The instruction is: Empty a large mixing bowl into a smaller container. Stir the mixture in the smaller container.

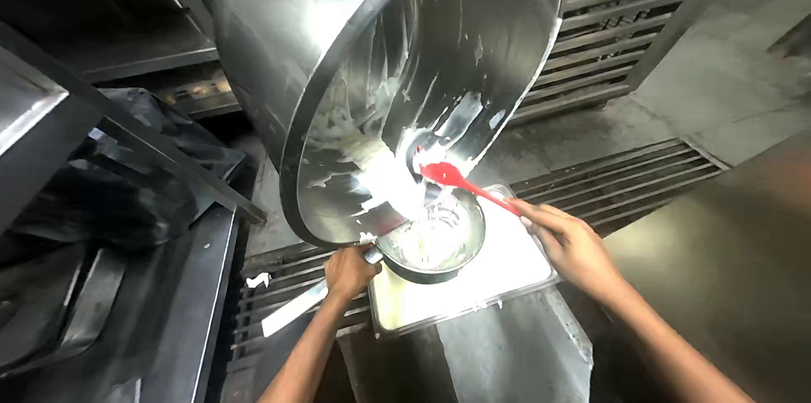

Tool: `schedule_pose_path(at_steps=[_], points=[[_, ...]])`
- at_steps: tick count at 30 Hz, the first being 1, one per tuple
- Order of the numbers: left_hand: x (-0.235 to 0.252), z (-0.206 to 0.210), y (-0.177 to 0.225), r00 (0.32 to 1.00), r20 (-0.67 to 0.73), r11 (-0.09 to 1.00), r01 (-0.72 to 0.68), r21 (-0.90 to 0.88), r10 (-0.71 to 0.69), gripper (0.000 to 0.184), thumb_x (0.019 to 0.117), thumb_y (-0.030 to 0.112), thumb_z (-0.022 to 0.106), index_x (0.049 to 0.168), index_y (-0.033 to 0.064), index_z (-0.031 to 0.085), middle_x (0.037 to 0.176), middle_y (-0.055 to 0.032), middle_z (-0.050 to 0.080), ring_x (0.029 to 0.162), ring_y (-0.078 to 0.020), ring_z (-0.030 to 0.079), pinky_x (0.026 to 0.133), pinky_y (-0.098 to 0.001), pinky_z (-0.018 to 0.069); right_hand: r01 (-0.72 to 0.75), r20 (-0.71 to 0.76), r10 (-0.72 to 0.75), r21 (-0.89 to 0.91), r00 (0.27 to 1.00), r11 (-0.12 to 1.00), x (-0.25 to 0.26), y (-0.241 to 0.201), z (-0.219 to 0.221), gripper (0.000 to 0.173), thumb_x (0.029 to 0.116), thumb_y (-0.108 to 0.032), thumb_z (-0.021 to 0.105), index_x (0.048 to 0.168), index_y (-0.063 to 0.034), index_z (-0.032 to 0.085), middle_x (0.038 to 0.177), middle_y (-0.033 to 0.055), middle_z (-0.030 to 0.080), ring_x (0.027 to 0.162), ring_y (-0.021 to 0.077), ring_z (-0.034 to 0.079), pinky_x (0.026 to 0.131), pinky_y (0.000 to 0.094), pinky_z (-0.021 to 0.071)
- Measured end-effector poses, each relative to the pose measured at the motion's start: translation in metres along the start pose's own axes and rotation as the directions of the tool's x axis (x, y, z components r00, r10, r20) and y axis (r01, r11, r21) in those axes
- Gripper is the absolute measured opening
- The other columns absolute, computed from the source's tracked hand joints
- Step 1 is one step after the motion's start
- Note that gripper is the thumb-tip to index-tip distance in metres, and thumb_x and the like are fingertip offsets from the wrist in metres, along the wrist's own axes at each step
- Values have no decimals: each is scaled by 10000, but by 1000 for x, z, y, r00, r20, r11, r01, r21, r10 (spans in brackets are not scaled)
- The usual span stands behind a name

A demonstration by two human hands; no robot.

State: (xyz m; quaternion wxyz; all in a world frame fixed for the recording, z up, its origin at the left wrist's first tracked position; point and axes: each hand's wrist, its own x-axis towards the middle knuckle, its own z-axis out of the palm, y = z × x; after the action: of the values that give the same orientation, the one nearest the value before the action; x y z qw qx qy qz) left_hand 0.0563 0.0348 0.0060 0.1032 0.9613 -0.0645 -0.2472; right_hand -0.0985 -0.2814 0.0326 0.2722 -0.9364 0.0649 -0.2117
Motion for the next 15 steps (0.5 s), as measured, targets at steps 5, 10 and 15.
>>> schedule_pose_path(at_steps=[5, 10, 15], points=[[-4, -1, 8, 999, 46, 999, -6, 40, 5, 431, 917, 385, 706, 1310, 208, 706, 1267, -121, 715, 1226, -334, 646, 1032, -588, 475, -163, 44, 191, -349, 981, 923, 88, -86, 17, 489, 994, -4, 545, 1414, -235, 642, 1166, 213, 696, 951, 446, 697, 687, 604, 548], [-7, 3, 12, 999, 38, 998, -36, 44, 34, 419, 892, 357, 728, 1280, 200, 719, 1259, -109, 720, 1220, -330, 652, 1025, -599, 484, 105, 6, -115, -446, 993, 889, 166, -142, 17, 260, 949, 27, 583, 1116, -58, 763, 1134, 254, 682, 1095, 449, 638, 845, 572, 507], [-8, 4, 14, 998, 41, 998, -52, 34, 50, 410, 883, 349, 736, 1263, 193, 726, 1242, -98, 726, 1191, -311, 667, 1006, -588, 500, 395, 56, -412, -425, 910, 815, 199, -204, -14, 204, 952, -9, 593, 1041, -65, 768, 1082, 213, 700, 1045, 416, 660, 803, 555, 515]])
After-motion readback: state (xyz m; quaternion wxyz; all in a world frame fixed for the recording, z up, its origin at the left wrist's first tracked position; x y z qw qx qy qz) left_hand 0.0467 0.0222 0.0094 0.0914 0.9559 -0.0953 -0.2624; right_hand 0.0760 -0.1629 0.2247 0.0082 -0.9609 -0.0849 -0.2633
